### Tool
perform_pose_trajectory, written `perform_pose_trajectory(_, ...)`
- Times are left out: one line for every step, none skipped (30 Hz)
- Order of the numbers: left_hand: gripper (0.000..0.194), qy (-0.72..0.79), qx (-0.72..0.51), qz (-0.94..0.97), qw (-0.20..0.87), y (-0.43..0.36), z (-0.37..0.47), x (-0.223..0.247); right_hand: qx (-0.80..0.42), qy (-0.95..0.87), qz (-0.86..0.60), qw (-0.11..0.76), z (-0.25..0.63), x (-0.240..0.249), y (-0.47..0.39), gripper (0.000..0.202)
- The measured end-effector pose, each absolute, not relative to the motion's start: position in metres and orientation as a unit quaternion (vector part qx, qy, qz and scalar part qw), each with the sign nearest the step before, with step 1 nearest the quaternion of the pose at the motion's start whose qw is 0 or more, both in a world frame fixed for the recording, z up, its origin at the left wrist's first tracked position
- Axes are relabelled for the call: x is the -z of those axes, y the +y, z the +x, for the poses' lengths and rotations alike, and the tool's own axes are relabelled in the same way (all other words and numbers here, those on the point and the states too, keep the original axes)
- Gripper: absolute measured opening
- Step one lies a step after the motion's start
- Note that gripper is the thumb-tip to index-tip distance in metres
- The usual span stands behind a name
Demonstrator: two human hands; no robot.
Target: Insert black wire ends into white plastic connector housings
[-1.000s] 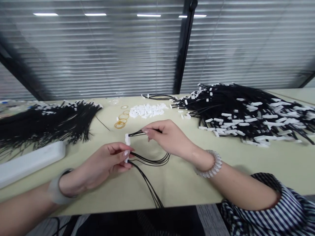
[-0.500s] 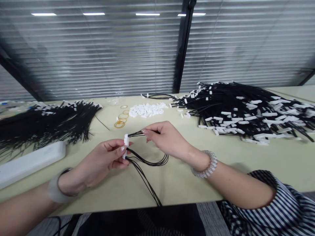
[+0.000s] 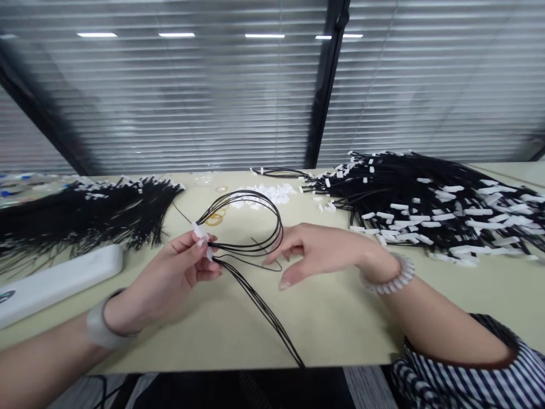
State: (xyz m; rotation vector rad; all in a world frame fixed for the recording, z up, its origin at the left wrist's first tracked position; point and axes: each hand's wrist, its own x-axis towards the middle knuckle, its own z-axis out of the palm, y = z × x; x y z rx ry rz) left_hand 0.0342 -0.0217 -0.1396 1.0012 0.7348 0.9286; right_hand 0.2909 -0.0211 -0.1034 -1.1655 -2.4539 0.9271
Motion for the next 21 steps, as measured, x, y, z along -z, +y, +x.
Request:
perform_pose_trajectory(0.016,0.331,-0.420,0.454,0.713,-0.022,0.034,0.139,-0.333,-0.852,-0.392,0.096,0.287,0.103,-0.024,0.038)
perform_pose_trajectory(0.016,0.328,-0.422,0.455,0.712,-0.021,0.034,0.139,-0.338,-0.855,-0.387,0.070,0.284,0.104,-0.026,0.033)
perform_pose_trajectory(0.017,0.324,-0.425,0.456,0.712,-0.021,0.034,0.139,-0.327,-0.857,-0.393,0.064,0.281,0.105,-0.026,0.029)
perform_pose_trajectory(0.017,0.320,-0.429,0.455,0.711,-0.021,0.034,0.139,-0.297,-0.859,-0.410,0.081,0.280,0.106,-0.026,0.027)
perform_pose_trajectory(0.017,0.318,-0.434,0.453,0.711,-0.021,0.034,0.139,-0.255,-0.858,-0.432,0.108,0.279,0.107,-0.026,0.026)
perform_pose_trajectory(0.017,0.316,-0.439,0.450,0.710,-0.021,0.034,0.139,-0.210,-0.852,-0.459,0.141,0.279,0.109,-0.024,0.025)
perform_pose_trajectory(0.016,0.315,-0.443,0.447,0.711,-0.021,0.035,0.139,-0.171,-0.837,-0.487,0.181,0.280,0.111,-0.023,0.022)
perform_pose_trajectory(0.016,0.313,-0.446,0.443,0.712,-0.021,0.035,0.139,-0.149,-0.815,-0.511,0.228,0.280,0.112,-0.022,0.019)
perform_pose_trajectory(0.015,0.309,-0.448,0.439,0.715,-0.021,0.035,0.139,-0.147,-0.790,-0.526,0.280,0.279,0.114,-0.022,0.018)
perform_pose_trajectory(0.015,0.306,-0.451,0.435,0.717,-0.021,0.036,0.139,-0.164,-0.761,-0.530,0.337,0.278,0.114,-0.023,0.018)
perform_pose_trajectory(0.015,0.303,-0.453,0.431,0.719,-0.021,0.036,0.139,-0.194,-0.727,-0.521,0.402,0.276,0.113,-0.024,0.020)
perform_pose_trajectory(0.016,0.301,-0.455,0.429,0.720,-0.021,0.036,0.139,-0.228,-0.688,-0.498,0.476,0.274,0.111,-0.026,0.022)
perform_pose_trajectory(0.016,0.301,-0.457,0.427,0.720,-0.022,0.036,0.140,-0.261,-0.643,-0.462,0.552,0.271,0.108,-0.029,0.022)
perform_pose_trajectory(0.017,0.300,-0.457,0.425,0.722,-0.022,0.037,0.140,-0.283,-0.597,-0.419,0.624,0.269,0.104,-0.032,0.020)
perform_pose_trajectory(0.017,0.297,-0.456,0.423,0.724,-0.022,0.037,0.140,-0.294,-0.551,-0.374,0.686,0.267,0.098,-0.036,0.016)
perform_pose_trajectory(0.018,0.293,-0.455,0.420,0.728,-0.022,0.038,0.141,-0.298,-0.508,-0.339,0.734,0.265,0.093,-0.040,0.015)
perform_pose_trajectory(0.018,0.289,-0.454,0.418,0.732,-0.022,0.039,0.142,-0.301,-0.472,-0.316,0.766,0.264,0.087,-0.044,0.016)
perform_pose_trajectory(0.018,0.285,-0.452,0.416,0.736,-0.022,0.040,0.143,-0.310,-0.446,-0.307,0.782,0.263,0.082,-0.048,0.018)
perform_pose_trajectory(0.018,0.283,-0.450,0.414,0.739,-0.022,0.041,0.143,-0.326,-0.428,-0.309,0.784,0.263,0.077,-0.052,0.018)
perform_pose_trajectory(0.017,0.285,-0.447,0.413,0.741,-0.022,0.042,0.144,-0.347,-0.418,-0.314,0.779,0.262,0.073,-0.057,0.017)
perform_pose_trajectory(0.016,0.290,-0.445,0.411,0.740,-0.022,0.043,0.145,-0.367,-0.416,-0.316,0.770,0.261,0.070,-0.062,0.016)
